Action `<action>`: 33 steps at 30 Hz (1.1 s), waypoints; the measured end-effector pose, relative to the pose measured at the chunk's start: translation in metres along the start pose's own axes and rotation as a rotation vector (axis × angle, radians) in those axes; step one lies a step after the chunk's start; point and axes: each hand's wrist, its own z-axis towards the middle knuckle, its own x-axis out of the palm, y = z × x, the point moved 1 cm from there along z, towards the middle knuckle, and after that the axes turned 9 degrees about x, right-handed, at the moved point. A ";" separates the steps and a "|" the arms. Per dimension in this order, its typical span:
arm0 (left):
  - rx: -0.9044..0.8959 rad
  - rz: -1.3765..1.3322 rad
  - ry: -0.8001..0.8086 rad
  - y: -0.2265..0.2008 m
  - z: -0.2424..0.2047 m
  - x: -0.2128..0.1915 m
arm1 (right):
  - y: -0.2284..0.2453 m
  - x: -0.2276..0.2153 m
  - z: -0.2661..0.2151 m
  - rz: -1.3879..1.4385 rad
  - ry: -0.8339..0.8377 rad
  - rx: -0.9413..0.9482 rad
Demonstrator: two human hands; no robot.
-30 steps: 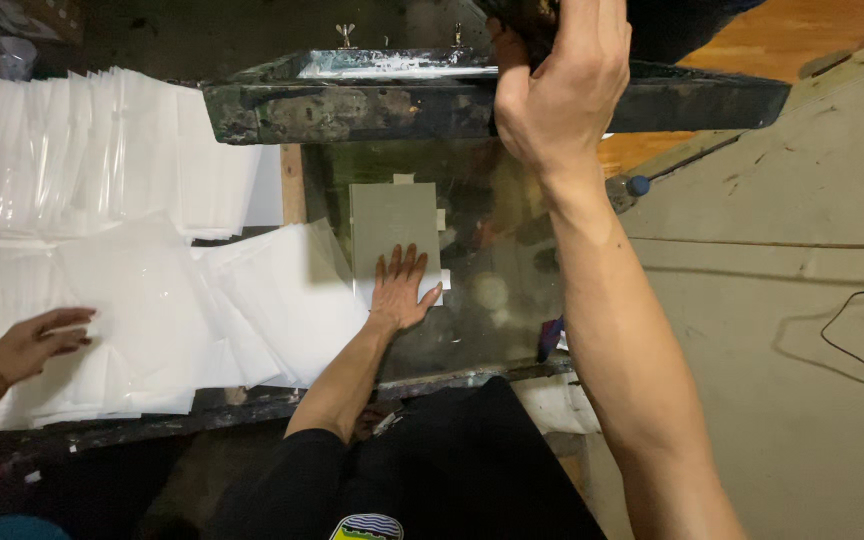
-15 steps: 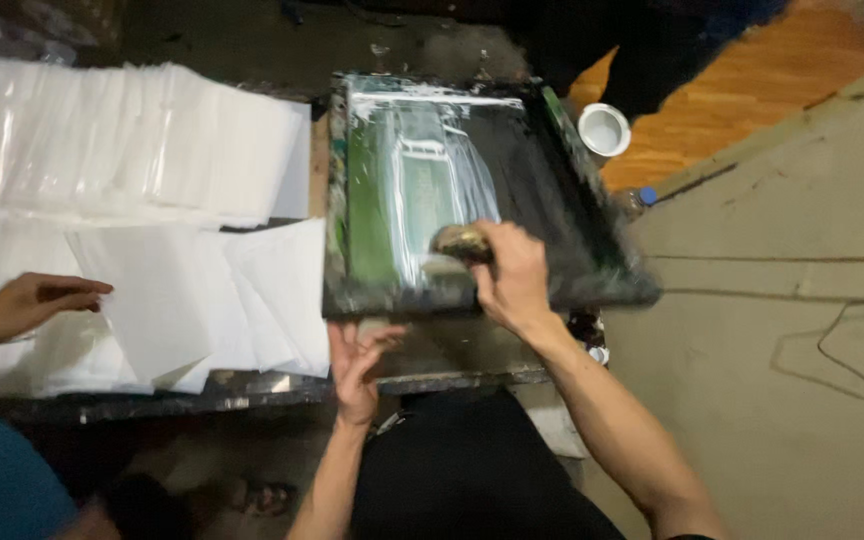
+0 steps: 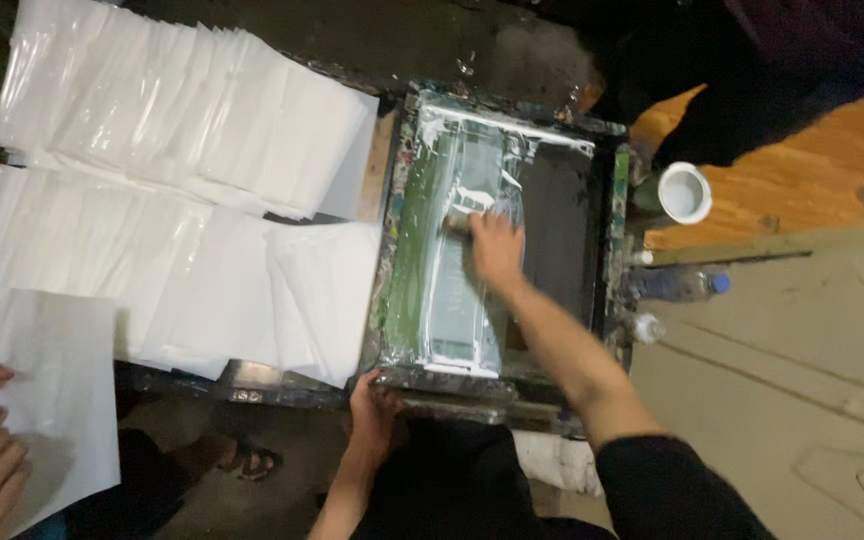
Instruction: The person performs screen printing by placing a sheet of paper under a screen and using a squeegee to pull ink across the mesh. Another person assists by removing the printed paper and placing a new sheet for the next print.
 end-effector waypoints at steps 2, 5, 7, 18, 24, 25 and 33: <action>0.017 0.088 0.011 -0.054 -0.061 0.058 | -0.025 0.029 0.071 -0.003 -0.044 -0.008; 0.010 0.225 0.058 -0.048 -0.055 0.052 | -0.027 0.028 0.086 0.041 -0.024 0.002; -0.020 0.265 0.095 -0.032 -0.022 0.029 | -0.010 0.015 0.034 0.078 0.045 0.017; -0.129 0.065 0.033 -0.049 -0.035 0.054 | -0.006 0.047 0.002 0.045 0.016 -0.069; -0.042 0.104 0.010 0.025 0.057 -0.015 | 0.001 0.006 0.019 0.033 0.195 0.009; -0.043 0.108 0.016 0.019 0.048 -0.014 | 0.007 0.016 -0.021 0.033 0.192 0.016; 0.400 0.189 0.522 -0.065 -0.105 0.058 | -0.027 -0.078 -0.216 0.097 -0.323 -0.064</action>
